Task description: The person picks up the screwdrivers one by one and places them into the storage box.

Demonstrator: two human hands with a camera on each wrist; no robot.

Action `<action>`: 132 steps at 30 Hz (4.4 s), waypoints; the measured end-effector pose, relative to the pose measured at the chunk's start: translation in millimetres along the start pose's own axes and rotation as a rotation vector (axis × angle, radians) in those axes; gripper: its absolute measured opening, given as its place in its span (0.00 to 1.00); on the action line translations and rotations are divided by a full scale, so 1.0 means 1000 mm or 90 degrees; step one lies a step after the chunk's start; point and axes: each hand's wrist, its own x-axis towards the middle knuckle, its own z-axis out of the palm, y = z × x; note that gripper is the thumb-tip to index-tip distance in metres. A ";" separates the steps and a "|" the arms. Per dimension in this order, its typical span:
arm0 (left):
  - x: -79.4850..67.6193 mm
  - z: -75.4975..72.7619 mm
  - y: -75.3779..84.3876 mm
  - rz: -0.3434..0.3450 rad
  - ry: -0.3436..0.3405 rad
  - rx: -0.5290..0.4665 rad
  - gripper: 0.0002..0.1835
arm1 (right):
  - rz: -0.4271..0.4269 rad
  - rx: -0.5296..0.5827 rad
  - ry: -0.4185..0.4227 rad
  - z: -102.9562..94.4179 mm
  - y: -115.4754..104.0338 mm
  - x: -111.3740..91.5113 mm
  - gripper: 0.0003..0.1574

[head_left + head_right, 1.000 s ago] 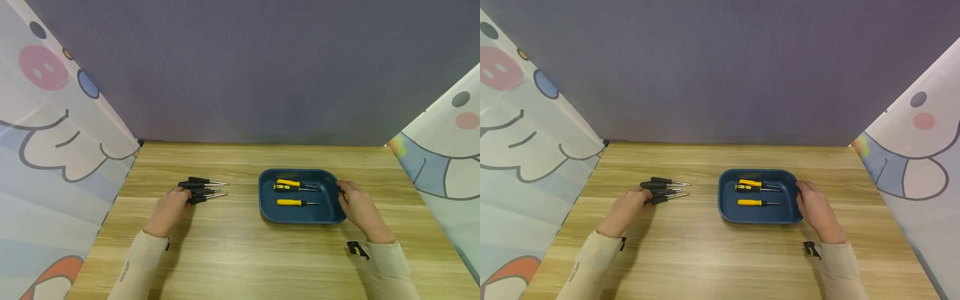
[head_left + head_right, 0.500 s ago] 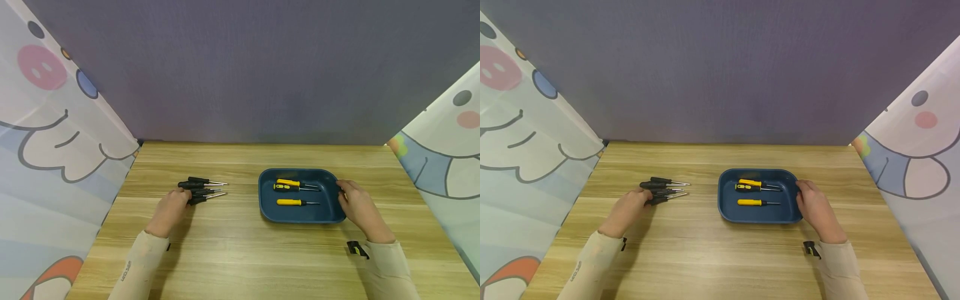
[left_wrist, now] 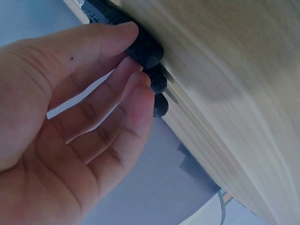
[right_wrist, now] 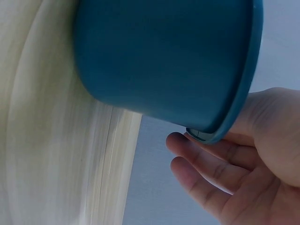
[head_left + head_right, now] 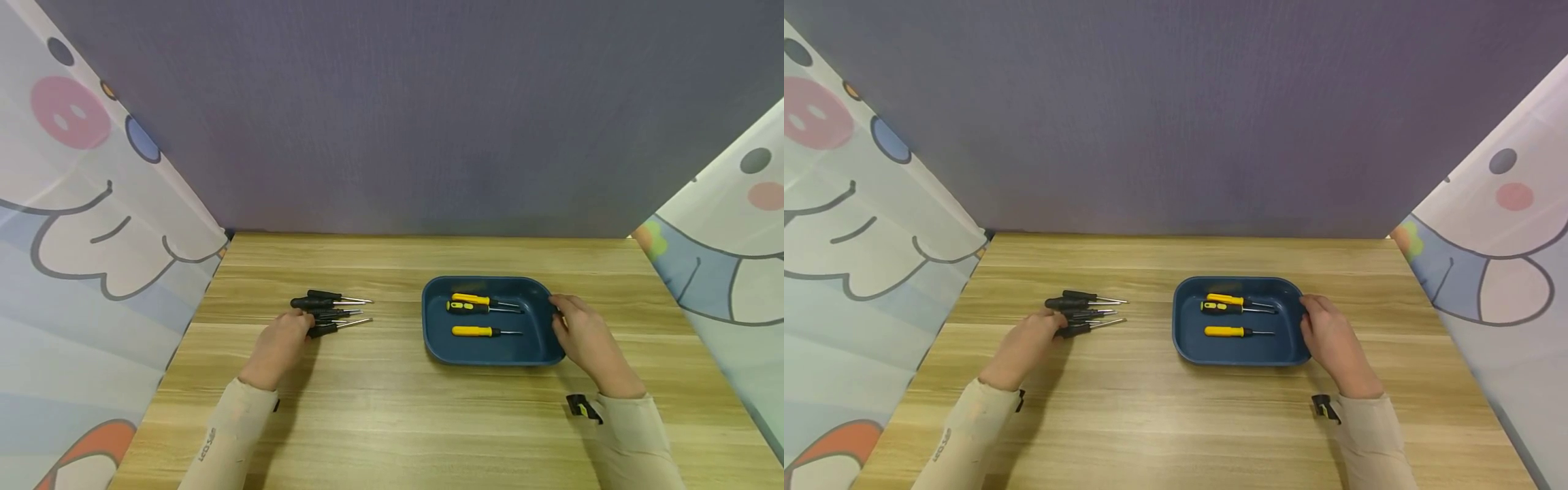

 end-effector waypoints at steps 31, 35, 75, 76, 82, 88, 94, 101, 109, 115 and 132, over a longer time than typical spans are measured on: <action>0.000 0.003 0.003 0.052 0.019 -0.076 0.06 | 0.009 0.004 -0.023 -0.001 0.000 0.001 0.23; -0.004 0.003 0.010 0.082 -0.015 -0.094 0.03 | 0.014 0.004 -0.028 -0.001 0.000 0.001 0.22; 0.030 -0.054 0.057 0.164 -0.017 -0.032 0.07 | 0.008 -0.002 -0.018 -0.001 0.000 0.000 0.21; 0.033 -0.056 0.062 0.164 -0.024 -0.031 0.07 | 0.009 -0.002 -0.018 -0.001 0.001 0.000 0.21; 0.057 -0.069 0.095 0.188 -0.059 -0.010 0.05 | 0.009 -0.003 -0.015 0.000 0.001 0.000 0.21; 0.083 -0.071 0.127 0.245 -0.057 -0.005 0.07 | 0.007 -0.003 -0.010 0.000 0.001 0.000 0.21; 0.109 -0.067 0.160 0.287 -0.095 0.001 0.08 | 0.009 -0.001 -0.016 -0.001 0.000 -0.001 0.21; 0.137 -0.068 0.204 0.318 -0.139 0.004 0.18 | 0.010 -0.001 -0.013 -0.001 0.001 -0.001 0.21; 0.153 -0.043 0.236 0.339 -0.173 0.049 0.06 | 0.001 0.000 -0.018 0.000 0.002 0.000 0.22; 0.157 -0.029 0.251 0.342 -0.193 0.043 0.01 | -0.001 0.001 -0.018 -0.002 0.000 0.001 0.22; 0.156 -0.010 0.255 0.304 -0.224 0.065 0.09 | 0.010 0.012 -0.031 -0.003 0.000 -0.001 0.22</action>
